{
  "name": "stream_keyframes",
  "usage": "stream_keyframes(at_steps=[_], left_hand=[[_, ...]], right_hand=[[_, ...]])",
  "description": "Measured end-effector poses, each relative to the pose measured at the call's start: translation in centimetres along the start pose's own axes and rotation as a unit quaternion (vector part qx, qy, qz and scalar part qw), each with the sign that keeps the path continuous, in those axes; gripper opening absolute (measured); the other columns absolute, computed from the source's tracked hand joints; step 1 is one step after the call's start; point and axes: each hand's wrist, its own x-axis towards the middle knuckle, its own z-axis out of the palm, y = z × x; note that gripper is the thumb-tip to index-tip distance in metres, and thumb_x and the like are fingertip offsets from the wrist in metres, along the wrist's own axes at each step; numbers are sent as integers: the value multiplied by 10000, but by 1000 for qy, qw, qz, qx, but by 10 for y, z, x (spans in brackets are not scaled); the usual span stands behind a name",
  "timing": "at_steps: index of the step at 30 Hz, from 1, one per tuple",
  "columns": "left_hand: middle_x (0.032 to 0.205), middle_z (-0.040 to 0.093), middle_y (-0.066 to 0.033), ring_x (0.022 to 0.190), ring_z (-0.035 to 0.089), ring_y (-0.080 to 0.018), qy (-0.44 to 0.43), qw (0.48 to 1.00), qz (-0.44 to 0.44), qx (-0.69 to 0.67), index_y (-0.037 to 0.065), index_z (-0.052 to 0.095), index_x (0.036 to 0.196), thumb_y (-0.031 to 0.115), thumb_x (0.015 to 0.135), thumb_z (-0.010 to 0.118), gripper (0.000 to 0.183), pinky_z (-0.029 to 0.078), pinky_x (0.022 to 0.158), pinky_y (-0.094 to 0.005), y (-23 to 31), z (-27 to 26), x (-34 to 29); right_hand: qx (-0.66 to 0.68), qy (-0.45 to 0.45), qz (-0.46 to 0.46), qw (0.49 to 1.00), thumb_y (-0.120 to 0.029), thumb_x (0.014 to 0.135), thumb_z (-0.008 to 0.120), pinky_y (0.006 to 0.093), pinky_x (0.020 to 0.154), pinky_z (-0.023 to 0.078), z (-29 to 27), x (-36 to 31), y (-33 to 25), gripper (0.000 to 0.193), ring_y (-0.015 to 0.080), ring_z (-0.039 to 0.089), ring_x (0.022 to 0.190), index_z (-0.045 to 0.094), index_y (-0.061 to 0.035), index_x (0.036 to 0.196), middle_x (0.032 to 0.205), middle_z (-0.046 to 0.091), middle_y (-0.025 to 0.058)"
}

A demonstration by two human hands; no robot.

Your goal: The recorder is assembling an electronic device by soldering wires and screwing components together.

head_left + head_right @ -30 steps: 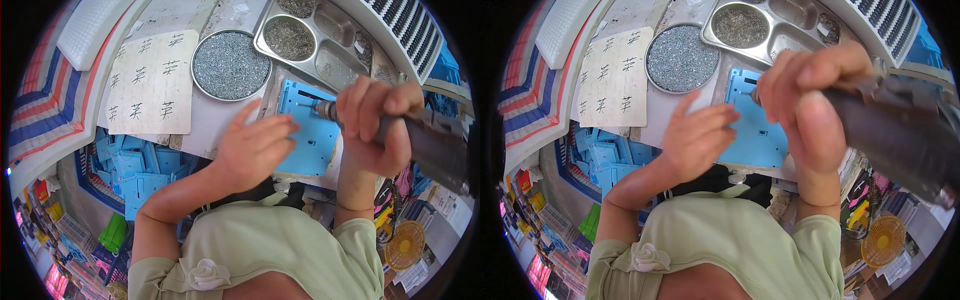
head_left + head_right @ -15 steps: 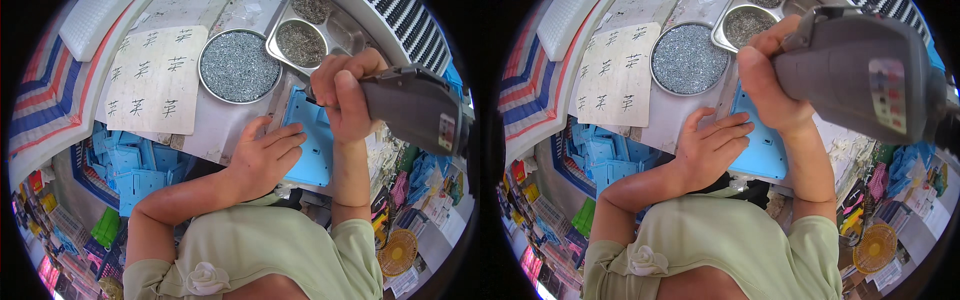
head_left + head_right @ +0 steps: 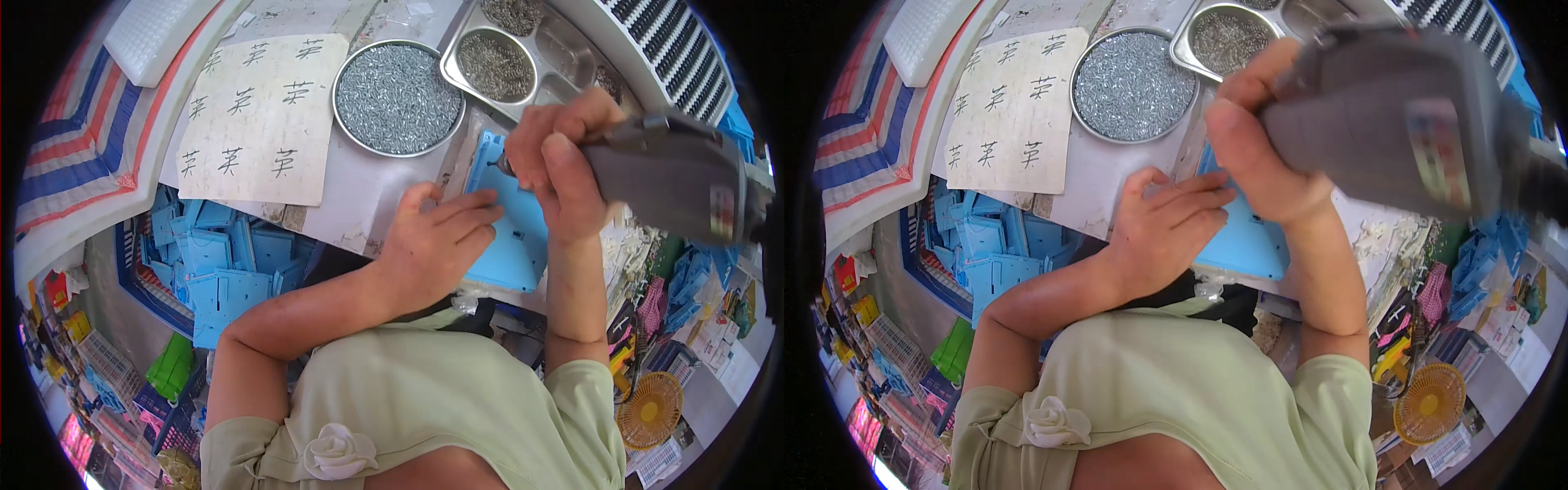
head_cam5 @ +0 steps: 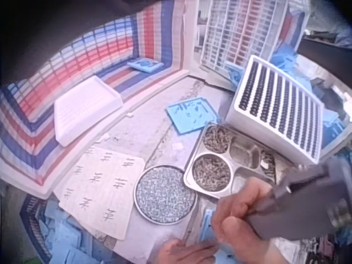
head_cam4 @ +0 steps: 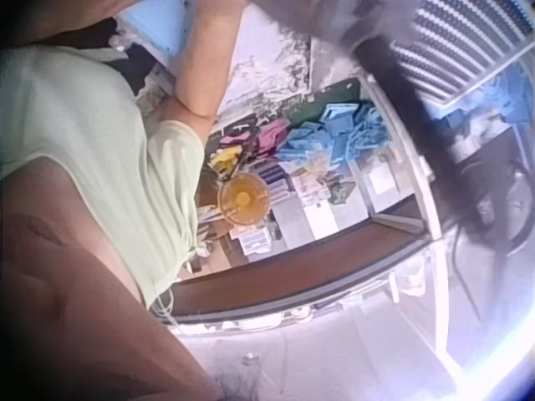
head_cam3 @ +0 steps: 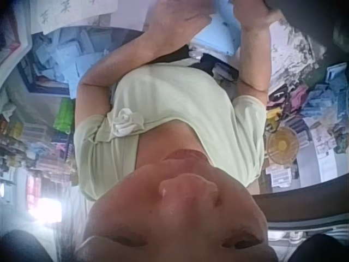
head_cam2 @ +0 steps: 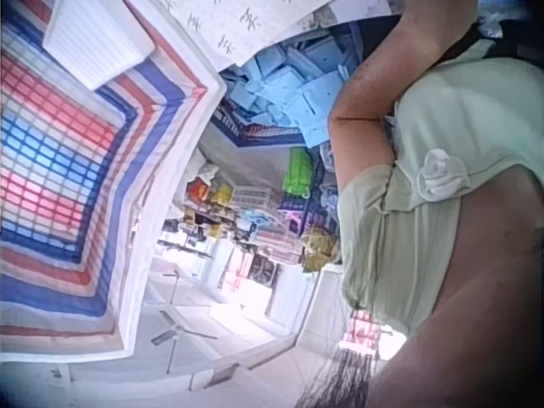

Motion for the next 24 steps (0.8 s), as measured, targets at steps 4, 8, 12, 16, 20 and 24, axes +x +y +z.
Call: stream_keyframes(at_steps=[4,8,12,16,20,24], left_hand=[[1144,747,-14,1117,695,-160,18,995,-47,-91,128,717,967,86,838,750,139,342,1062,-471,-9,-3,4],[1055,768,-36,1049,720,-200,43,988,-87,-119,115,732,969,70,835,780,149,270,1157,-529,-15,-13,8],[1029,770,-44,1018,726,-203,56,989,-80,-114,117,733,948,57,826,785,146,260,1169,-545,-9,-13,6],[1021,769,-43,996,728,-205,60,994,-53,-78,114,728,976,60,805,797,192,263,1171,-553,-9,-16,1],[1014,734,-23,986,699,-186,4,1000,-12,-20,119,732,962,136,754,827,229,268,1175,-541,-8,-28,2],[1119,691,-19,1079,628,-220,51,998,-17,-26,114,729,1027,172,794,793,249,339,1074,-529,-56,-55,36]], right_hand=[[70,-63,-31,995,-236,987,600,285,510,397,-8,9,-38,187,111,453,538,487,-99,1046,618,510,-23],[133,-108,-45,984,-300,991,601,275,523,428,-7,-10,-62,232,108,513,557,497,-121,1096,636,534,-59],[130,-92,-40,986,-327,985,620,274,532,443,-3,-20,-62,258,115,539,564,498,-125,1089,649,553,-48],[132,-74,-29,988,-332,977,636,280,536,448,6,-28,-59,271,117,537,564,496,-122,1077,651,554,-40],[129,-68,-22,989,-330,970,646,285,533,443,8,-31,-61,280,121,524,558,489,-116,1063,649,552,-32],[112,-29,-3,993,-311,963,661,289,522,432,13,-42,-58,278,132,510,549,486,-108,1036,632,537,-19]])
